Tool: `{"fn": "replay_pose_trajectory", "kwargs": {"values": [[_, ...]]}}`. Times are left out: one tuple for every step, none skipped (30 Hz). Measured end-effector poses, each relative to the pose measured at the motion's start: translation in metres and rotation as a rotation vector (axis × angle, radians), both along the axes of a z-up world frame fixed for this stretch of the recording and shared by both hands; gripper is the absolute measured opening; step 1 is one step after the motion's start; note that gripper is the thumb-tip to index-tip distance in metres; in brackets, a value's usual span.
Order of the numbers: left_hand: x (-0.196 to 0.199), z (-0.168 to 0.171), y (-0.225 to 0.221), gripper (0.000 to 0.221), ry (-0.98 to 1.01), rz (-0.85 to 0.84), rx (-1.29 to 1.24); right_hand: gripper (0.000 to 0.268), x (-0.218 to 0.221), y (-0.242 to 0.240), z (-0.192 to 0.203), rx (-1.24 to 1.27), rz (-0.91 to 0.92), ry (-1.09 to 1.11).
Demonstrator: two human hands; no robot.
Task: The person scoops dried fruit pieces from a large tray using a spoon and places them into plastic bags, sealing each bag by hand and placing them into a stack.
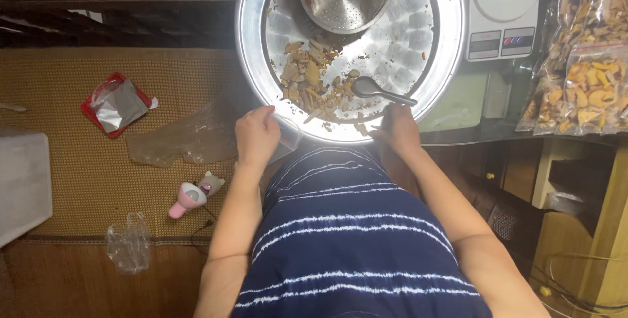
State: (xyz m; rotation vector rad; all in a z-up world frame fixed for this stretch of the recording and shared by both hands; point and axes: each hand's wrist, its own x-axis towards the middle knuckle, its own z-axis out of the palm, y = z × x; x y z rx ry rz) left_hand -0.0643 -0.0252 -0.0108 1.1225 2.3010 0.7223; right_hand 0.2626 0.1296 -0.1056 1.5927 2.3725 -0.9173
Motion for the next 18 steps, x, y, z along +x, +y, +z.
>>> {"fn": "replay_pose_trajectory", "kwargs": {"values": [[0.002, -0.006, 0.0, 0.032, 0.002, 0.001, 0.002, 0.072, -0.012, -0.001, -0.012, 0.002, 0.001, 0.002], [0.004, -0.012, 0.001, 0.031, 0.001, -0.007, -0.001, 0.063, -0.025, -0.002, -0.023, -0.005, 0.028, -0.004], [0.006, -0.017, 0.0, 0.031, -0.001, -0.013, -0.006, 0.054, -0.038, -0.003, -0.034, -0.014, 0.058, -0.01], [0.005, -0.021, 0.002, 0.031, 0.001, -0.008, -0.005, 0.054, -0.052, 0.001, -0.035, -0.012, 0.062, -0.008], [0.005, -0.023, 0.0, 0.031, 0.007, -0.023, 0.008, 0.055, -0.064, 0.001, -0.035, -0.011, 0.073, 0.096], [0.005, -0.026, -0.002, 0.031, 0.013, -0.038, 0.022, 0.057, -0.077, 0.001, -0.035, -0.01, 0.082, 0.2], [0.005, -0.021, -0.002, 0.031, 0.018, -0.032, 0.025, 0.057, -0.081, 0.002, -0.03, -0.006, 0.089, 0.205], [0.005, -0.016, -0.002, 0.032, 0.001, -0.011, 0.016, 0.057, -0.086, 0.003, -0.025, 0.078, 0.099, 0.393], [0.003, -0.009, -0.004, 0.033, -0.015, 0.012, 0.004, 0.057, -0.093, 0.003, -0.019, 0.157, 0.109, 0.584], [0.001, -0.004, -0.003, 0.033, -0.009, 0.021, 0.004, 0.057, -0.087, 0.01, -0.009, 0.155, 0.117, 0.591], [0.001, 0.0, -0.003, 0.034, -0.013, 0.039, 0.008, 0.05, -0.078, 0.015, 0.0, 0.305, 0.145, 0.564], [0.001, 0.004, -0.003, 0.034, -0.017, 0.057, 0.011, 0.043, -0.07, 0.019, 0.008, 0.454, 0.171, 0.536], [0.001, 0.003, -0.005, 0.034, -0.014, 0.068, 0.018, 0.043, -0.056, 0.026, 0.008, 0.458, 0.183, 0.541], [0.0, 0.002, -0.007, 0.034, -0.016, 0.085, 0.005, 0.044, -0.042, 0.032, 0.008, 0.514, 0.172, 0.462], [0.001, 0.0, -0.008, 0.034, -0.022, 0.1, -0.012, 0.045, -0.027, 0.039, 0.008, 0.567, 0.16, 0.379], [0.0, -0.004, -0.007, 0.034, -0.023, 0.11, -0.007, 0.045, -0.038, 0.045, 0.011, 0.57, 0.17, 0.381], [0.001, -0.009, -0.008, 0.035, -0.038, 0.099, 0.0, 0.045, -0.046, 0.047, 0.014, 0.492, 0.203, 0.377], [0.003, -0.013, -0.009, 0.035, -0.053, 0.088, 0.007, 0.045, -0.053, 0.05, 0.017, 0.414, 0.236, 0.372]]}}
